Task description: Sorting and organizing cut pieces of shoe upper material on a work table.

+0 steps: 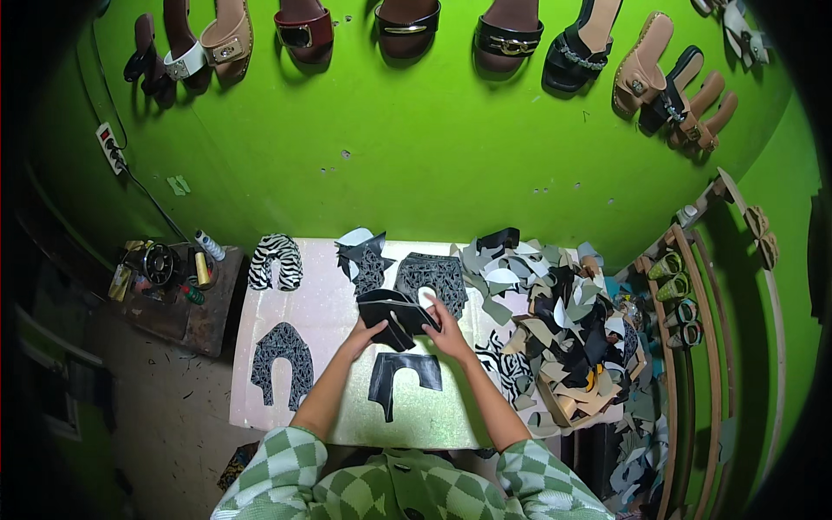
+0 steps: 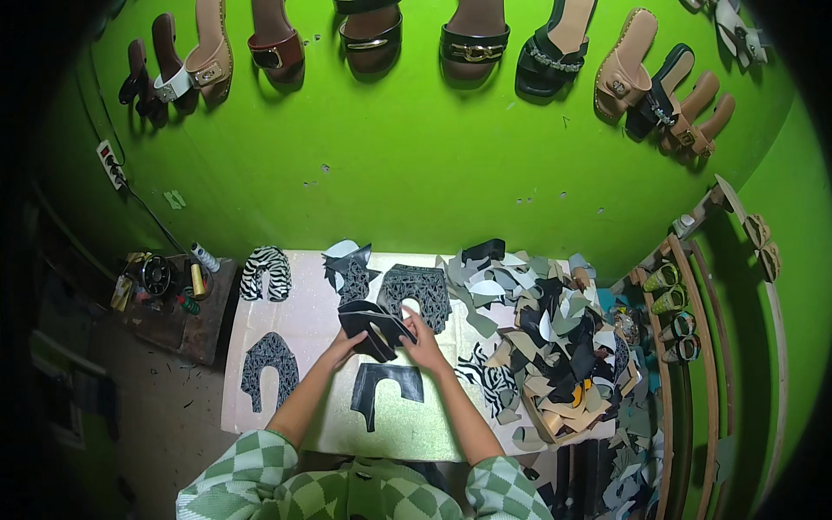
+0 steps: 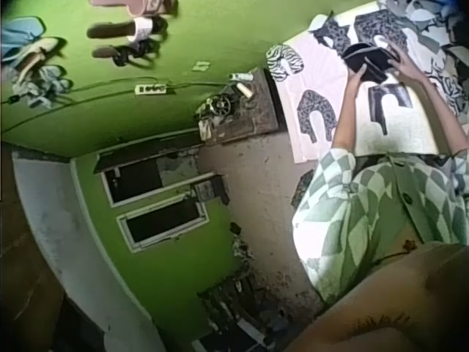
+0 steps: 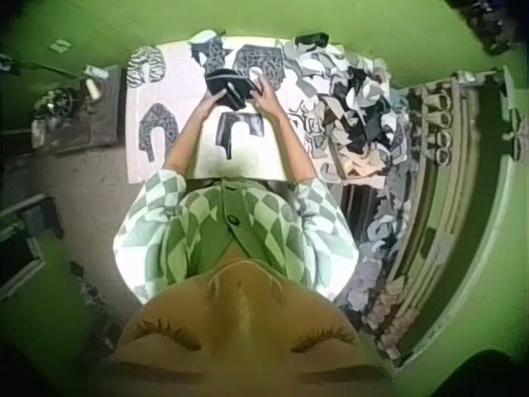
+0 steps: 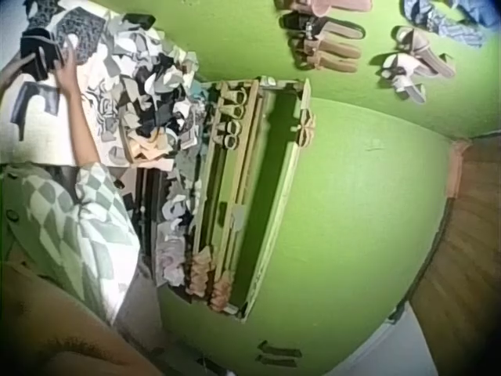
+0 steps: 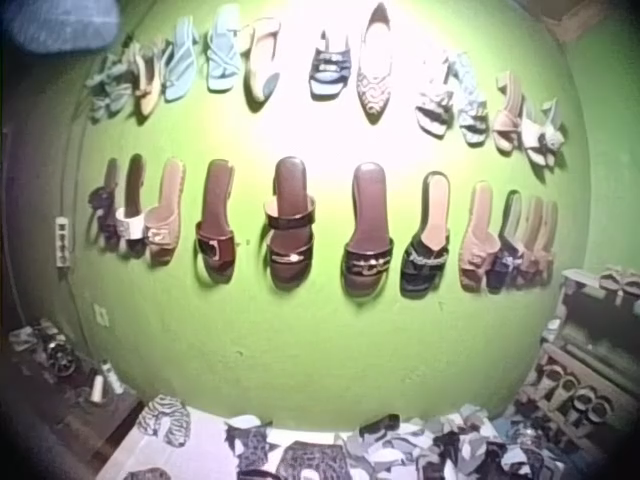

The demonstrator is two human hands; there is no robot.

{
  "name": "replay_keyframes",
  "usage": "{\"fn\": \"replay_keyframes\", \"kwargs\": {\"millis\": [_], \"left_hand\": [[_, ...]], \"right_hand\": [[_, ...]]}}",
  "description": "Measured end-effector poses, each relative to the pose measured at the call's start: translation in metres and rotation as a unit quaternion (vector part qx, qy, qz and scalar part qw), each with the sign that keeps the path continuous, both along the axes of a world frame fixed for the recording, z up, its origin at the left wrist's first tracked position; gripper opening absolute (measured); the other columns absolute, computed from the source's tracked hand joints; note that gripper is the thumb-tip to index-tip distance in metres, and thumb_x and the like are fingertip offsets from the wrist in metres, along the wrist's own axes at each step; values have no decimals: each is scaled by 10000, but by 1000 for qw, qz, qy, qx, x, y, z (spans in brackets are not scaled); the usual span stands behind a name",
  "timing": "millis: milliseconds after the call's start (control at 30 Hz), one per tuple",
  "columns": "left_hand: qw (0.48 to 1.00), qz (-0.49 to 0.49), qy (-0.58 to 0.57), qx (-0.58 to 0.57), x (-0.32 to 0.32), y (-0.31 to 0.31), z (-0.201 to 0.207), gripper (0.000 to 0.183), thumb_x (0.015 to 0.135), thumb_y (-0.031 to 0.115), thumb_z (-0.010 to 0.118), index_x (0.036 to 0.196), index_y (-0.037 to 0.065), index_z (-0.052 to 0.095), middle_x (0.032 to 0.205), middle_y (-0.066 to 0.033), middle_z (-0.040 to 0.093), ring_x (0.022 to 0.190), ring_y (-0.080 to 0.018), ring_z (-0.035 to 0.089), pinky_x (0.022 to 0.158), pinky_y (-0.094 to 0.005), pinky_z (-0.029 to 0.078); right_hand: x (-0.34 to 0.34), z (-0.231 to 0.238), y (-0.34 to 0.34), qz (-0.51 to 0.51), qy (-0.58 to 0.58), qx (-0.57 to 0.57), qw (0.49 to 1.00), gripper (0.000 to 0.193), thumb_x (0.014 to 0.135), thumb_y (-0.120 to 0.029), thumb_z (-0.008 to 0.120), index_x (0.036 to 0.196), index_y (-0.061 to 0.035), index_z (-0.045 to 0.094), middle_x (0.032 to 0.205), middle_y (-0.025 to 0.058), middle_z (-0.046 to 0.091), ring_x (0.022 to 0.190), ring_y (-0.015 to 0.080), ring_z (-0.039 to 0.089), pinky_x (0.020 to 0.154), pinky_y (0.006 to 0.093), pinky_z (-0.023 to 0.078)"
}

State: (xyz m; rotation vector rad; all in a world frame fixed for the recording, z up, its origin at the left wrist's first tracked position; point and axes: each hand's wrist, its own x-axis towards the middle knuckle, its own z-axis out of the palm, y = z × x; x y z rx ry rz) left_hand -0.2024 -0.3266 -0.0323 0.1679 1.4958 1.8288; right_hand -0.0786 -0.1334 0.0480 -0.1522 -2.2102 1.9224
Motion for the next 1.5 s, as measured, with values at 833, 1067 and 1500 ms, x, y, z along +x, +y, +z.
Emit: {"fn": "replay_keyframes", "kwargs": {"millis": [833, 1067, 1500], "left_hand": [[801, -31, 327, -500, 105, -26, -9, 605, 572, 314, 787, 999, -20, 519, 972, -204, 547, 913, -363, 532, 811, -423, 439], [984, 25, 12, -178, 81, -43, -36, 402, 664, 72, 721, 1024, -16, 565, 893, -118, 642, 748, -189, 619, 680, -293, 498], [974, 25, 157, -158, 61, -74, -47, 325, 721, 130, 697, 990, 2, 567, 895, -66, 622, 811, -148, 572, 751, -292, 458]], "right_hand": [[73, -102, -45, -224, -270, 368, 861, 476, 698, -282, 666, 1006, 44, 508, 952, 243, 570, 863, 367, 570, 750, 372, 451], [60, -91, -15, -28, -268, 170, 948, 450, 701, -244, 701, 1035, 2, 527, 974, 170, 613, 945, 308, 582, 826, 350, 446], [-93, -36, 68, -74, -56, 534, 840, 710, 556, -182, 764, 1172, -82, 427, 1181, 111, 442, 1108, 287, 412, 918, 421, 351]]}}
